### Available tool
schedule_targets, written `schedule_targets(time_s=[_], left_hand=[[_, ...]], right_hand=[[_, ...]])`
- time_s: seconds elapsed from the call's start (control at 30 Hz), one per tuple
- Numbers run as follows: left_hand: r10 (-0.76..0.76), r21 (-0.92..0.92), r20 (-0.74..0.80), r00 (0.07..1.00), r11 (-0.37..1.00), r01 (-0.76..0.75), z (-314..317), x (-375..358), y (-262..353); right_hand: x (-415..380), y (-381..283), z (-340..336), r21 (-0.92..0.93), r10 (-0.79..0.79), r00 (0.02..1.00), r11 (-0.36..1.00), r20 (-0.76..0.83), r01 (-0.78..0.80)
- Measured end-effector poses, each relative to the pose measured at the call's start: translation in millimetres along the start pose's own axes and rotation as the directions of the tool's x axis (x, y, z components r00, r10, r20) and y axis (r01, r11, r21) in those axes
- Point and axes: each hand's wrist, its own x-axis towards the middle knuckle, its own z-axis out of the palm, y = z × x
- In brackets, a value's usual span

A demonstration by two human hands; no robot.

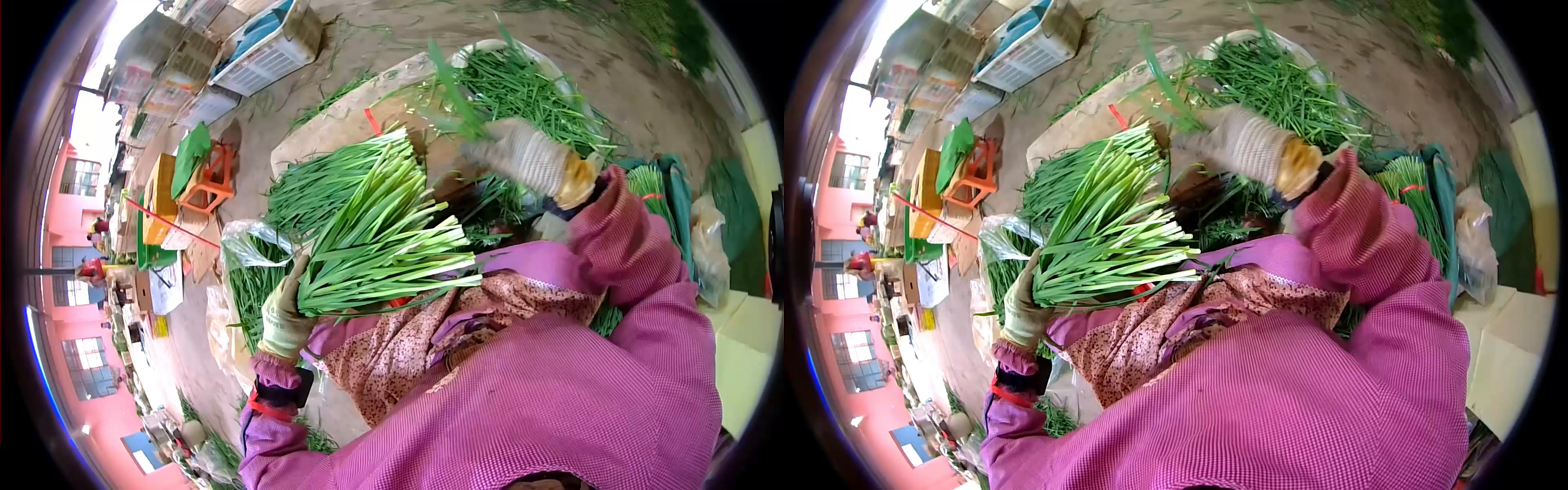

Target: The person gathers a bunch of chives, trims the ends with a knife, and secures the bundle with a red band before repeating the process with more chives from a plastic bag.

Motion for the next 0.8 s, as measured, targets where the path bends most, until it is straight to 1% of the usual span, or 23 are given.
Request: schedule_targets(time_s=[0.03, 0.07, 0.1, 0.17, 0.2, 0.23, 0.27, 0.3, 0.33, 0.4, 0.43, 0.47, 0.5, 0.57, 0.6, 0.63, 0.7, 0.73, 0.77, 0.8], left_hand=[[0.014, -0.027, -0.004, 1.000, 1.000, -0.014, 2.1, 4.9, 2.7], [0.058, 0.031, 0.005, 0.998, 0.998, -0.058, 2.5, 11.1, 6.5], [0.068, 0.020, 0.017, 0.998, 0.997, -0.069, 3.1, 15.0, 10.3], [-0.034, -0.112, 0.061, 0.998, 0.993, 0.041, 6.4, 16.1, 14.6], [0.015, -0.136, 0.011, 1.000, 0.991, -0.013, 14.3, 6.0, -8.4], [0.005, -0.132, 0.013, 1.000, 0.991, -0.003, 12.7, 3.4, -7.0], [-0.085, -0.153, 0.036, 0.996, 0.984, 0.090, 9.5, 2.4, -2.7], [-0.172, -0.174, 0.053, 0.984, 0.968, 0.179, 6.7, 3.7, 2.3], [-0.205, -0.166, 0.066, 0.977, 0.963, 0.213, 4.4, 6.1, 9.2], [-0.202, -0.159, 0.069, 0.977, 0.965, 0.210, 4.1, 10.7, 14.4], [-0.194, -0.152, 0.074, 0.978, 0.967, 0.204, 5.3, 13.9, 17.0], [-0.206, -0.176, 0.077, 0.976, 0.960, 0.217, 7.1, 17.6, 21.6], [-0.203, -0.179, 0.080, 0.976, 0.960, 0.215, 10.2, 17.8, 19.2], [-0.191, -0.198, 0.074, 0.979, 0.959, 0.202, 15.9, 18.9, 12.1], [-0.218, -0.205, 0.104, 0.970, 0.950, 0.236, 13.5, 22.1, 17.4], [-0.195, -0.159, 0.107, 0.975, 0.965, 0.210, 8.9, 24.4, 22.5], [-0.177, -0.155, 0.132, 0.975, 0.968, 0.196, 3.3, 25.5, 27.1], [-0.169, -0.170, 0.132, 0.977, 0.967, 0.191, 3.2, 22.7, 22.6], [-0.173, -0.167, 0.119, 0.978, 0.967, 0.191, 2.2, 20.3, 20.7], [-0.166, -0.172, 0.117, 0.979, 0.968, 0.184, 1.0, 18.1, 19.3]], right_hand=[[-7.6, -11.8, 3.1, 0.086, 0.030, 0.981, 0.995, 0.191, -0.047], [-6.0, -8.5, 20.0, -0.018, -0.120, 0.987, 0.992, 0.103, 0.122], [0.0, 2.9, 40.4, -0.136, -0.271, 0.962, 0.952, 0.035, 0.273], [13.1, 23.6, 65.0, 0.101, -0.071, 0.997, 0.993, 0.013, 0.069], [-16.1, -38.4, 14.7, 0.102, -0.002, 0.989, 0.995, 0.145, -0.013], [-8.9, -1.1, 17.9, 0.057, -0.322, 0.945, 0.944, -0.053, 0.325], [-13.4, 2.8, 12.8, 0.243, -0.140, 0.978, 0.954, -0.157, 0.176], [-14.2, 0.1, 6.1, 0.427, 0.058, 0.973, 0.903, -0.222, 0.043], [-19.4, -7.6, 1.5, 0.426, 0.051, 0.975, 0.904, -0.217, 0.047], [-40.7, -23.0, -0.3, 0.249, 0.024, 0.993, 0.968, -0.118, 0.007], [-40.4, -28.9, 7.3, 0.089, 0.107, 0.994, 0.991, -0.036, -0.104], [-41.5, -29.1, 15.9, -0.149, 0.005, 1.000, 0.989, -0.004, -0.006], [-43.3, -29.1, 24.6, -0.373, -0.087, 0.995, 0.922, 0.052, 0.101], [-49.1, -38.9, 38.8, -0.522, -0.118, 0.990, 0.841, 0.073, 0.139], [-46.1, -46.3, 38.1, -0.590, -0.020, 0.984, 0.798, 0.177, 0.122], [-44.3, -33.9, 44.3, -0.560, -0.106, 0.985, 0.812, 0.133, 0.163], [-37.7, -26.1, 45.6, -0.560, -0.103, 0.994, 0.821, 0.043, 0.109], [-36.5, -24.4, 42.5, -0.568, -0.216, 0.968, 0.816, -0.124, 0.109], [-34.3, -23.1, 30.5, -0.498, -0.116, 0.978, 0.867, -0.171, 0.016], [-31.0, -13.9, 16.6, -0.566, -0.181, 0.940, 0.824, -0.290, -0.016]])
